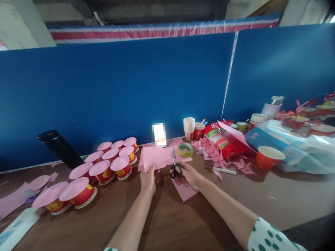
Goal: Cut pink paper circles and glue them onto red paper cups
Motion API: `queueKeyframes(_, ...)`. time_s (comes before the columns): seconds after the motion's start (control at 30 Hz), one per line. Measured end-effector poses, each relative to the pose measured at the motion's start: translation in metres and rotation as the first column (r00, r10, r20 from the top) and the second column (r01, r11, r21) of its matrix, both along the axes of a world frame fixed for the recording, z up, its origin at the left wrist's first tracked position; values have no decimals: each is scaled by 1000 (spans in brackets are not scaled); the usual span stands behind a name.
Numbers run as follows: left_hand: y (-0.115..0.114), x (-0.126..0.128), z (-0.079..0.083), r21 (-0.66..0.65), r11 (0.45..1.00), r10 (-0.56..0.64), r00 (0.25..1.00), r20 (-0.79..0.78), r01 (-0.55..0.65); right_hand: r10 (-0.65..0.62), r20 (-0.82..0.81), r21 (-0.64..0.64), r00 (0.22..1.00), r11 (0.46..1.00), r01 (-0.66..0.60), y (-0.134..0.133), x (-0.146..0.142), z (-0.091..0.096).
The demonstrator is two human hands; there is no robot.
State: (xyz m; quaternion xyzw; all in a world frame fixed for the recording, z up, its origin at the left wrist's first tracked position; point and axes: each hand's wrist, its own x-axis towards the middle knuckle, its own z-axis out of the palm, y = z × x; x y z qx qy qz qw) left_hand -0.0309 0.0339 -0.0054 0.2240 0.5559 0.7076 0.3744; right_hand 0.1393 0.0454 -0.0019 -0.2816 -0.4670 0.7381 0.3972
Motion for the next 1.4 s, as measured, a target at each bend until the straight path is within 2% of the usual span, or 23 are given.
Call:
queueKeyframes(0.17, -8, -1, -3, 10, 996, -93, 996, 1, 93, -112, -52, 58, 992, 992, 115, 6, -2, -4)
queueKeyframes(0.37, -8, 1, -4, -11, 994, -109, 994, -2, 109, -215, -12, 104, 977, 971, 215, 9, -3, -7)
queueKeyframes(0.53, -9, 0, -1, 12, 993, -118, 993, 16, 118, -223, 11, 156, 975, 963, 219, 9, -5, -10)
queueKeyframes(0.9, -9, 0, 4, 49, 993, -108, 992, 63, 105, -171, 16, 76, 985, 983, 169, 6, -5, -6)
queueKeyframes(1.4, -11, 1, 6, 63, 993, -111, 986, 123, 104, -211, -9, 143, 977, 967, 210, 7, -5, -9)
